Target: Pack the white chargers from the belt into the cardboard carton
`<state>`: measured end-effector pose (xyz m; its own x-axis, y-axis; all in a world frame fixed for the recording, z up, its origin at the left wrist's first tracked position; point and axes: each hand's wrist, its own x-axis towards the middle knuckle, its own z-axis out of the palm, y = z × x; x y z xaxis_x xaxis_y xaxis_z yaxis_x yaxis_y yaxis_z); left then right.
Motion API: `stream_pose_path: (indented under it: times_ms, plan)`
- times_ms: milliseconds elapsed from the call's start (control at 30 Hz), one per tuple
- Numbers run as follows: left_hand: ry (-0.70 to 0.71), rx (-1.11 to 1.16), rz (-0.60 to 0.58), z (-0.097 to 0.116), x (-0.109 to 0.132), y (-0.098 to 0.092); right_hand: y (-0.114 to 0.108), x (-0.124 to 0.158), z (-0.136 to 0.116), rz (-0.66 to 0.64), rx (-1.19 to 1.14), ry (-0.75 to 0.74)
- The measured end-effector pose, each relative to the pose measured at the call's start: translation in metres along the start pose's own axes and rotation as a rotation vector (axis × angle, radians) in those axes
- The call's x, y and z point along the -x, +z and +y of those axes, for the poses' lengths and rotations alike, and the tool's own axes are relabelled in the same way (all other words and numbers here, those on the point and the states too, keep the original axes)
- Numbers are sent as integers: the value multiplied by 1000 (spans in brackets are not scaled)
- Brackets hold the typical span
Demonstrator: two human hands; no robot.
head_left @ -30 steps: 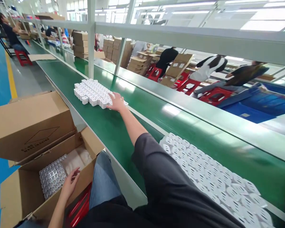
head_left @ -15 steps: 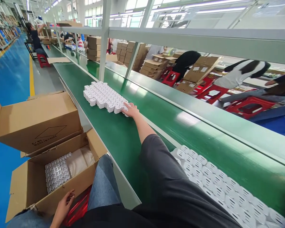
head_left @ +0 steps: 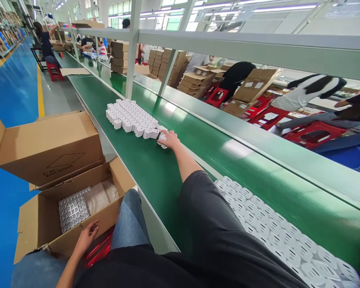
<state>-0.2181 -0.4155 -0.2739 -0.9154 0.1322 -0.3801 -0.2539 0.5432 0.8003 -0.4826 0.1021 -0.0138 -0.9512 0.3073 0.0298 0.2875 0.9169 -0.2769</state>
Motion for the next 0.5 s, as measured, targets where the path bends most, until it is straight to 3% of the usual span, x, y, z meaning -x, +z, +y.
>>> stream_pose_path:
  times_ms: [133,233,367,433,500]
  plan:
    - [57,27,49,19,-5,-13,-20,3,2,61,-204,-35]
    - [123,68,103,65,-18,-30,-49,14,-23,65,-553,-174]
    - [361,188,213,171,-33,-54,-67,58,-110,62,-1012,-420]
    - [548,281,336,222,-30,-68,-55,92,-165,32,-1201,-480]
    - [730,281,515,258,-20,-83,-30,129,-215,-74,-1393,-485]
